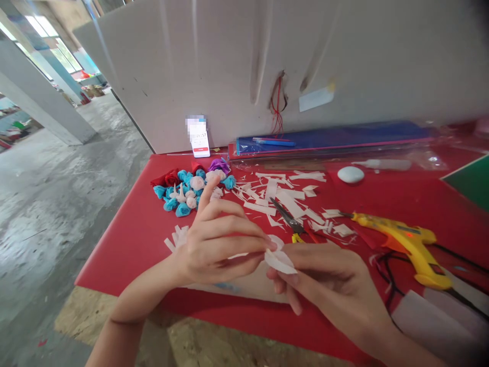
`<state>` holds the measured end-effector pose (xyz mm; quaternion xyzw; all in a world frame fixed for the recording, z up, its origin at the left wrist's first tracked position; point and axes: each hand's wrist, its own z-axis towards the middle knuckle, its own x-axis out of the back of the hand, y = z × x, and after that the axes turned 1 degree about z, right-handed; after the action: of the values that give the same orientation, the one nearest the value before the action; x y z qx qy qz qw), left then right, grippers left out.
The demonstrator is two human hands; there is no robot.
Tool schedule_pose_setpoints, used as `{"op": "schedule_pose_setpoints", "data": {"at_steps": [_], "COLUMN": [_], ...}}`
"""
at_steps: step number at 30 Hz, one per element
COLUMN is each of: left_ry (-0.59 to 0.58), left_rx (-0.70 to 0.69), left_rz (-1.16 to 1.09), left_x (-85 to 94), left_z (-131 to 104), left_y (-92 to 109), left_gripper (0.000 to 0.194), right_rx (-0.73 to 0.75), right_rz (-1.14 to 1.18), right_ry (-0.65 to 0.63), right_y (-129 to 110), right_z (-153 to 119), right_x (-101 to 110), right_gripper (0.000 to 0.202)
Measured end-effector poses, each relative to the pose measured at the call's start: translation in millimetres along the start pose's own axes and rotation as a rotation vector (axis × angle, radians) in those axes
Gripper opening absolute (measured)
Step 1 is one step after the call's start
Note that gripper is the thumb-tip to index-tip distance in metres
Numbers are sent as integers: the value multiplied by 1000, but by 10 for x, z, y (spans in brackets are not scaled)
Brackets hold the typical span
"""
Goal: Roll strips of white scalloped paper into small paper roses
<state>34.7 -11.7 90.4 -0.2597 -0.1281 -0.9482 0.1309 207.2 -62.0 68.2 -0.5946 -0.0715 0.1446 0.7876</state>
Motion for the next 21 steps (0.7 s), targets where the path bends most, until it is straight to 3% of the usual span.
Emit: {"op": "schedule_pose_setpoints", "data": {"at_steps": [4, 9, 12, 21], "left_ry": [-72, -282, -278, -268], "left_rx": [74, 236, 258, 345], "left_rz": [-95, -455, -582, -608], "left_x": [7, 7, -12, -45], "left_z": [23, 67, 63, 19], "left_y": [1, -9, -9, 21], "left_gripper": [9, 10, 10, 4], "right_rx": [98, 153, 170, 206], "right_rz": [-182, -335, -373, -463], "right_ry": [63, 87, 85, 108], "right_y": [-79, -121, -153, -193], "right_z": [17, 25, 21, 13], "right_x": [-17, -38, -40, -63], "right_gripper": [25, 26, 28, 28]}}
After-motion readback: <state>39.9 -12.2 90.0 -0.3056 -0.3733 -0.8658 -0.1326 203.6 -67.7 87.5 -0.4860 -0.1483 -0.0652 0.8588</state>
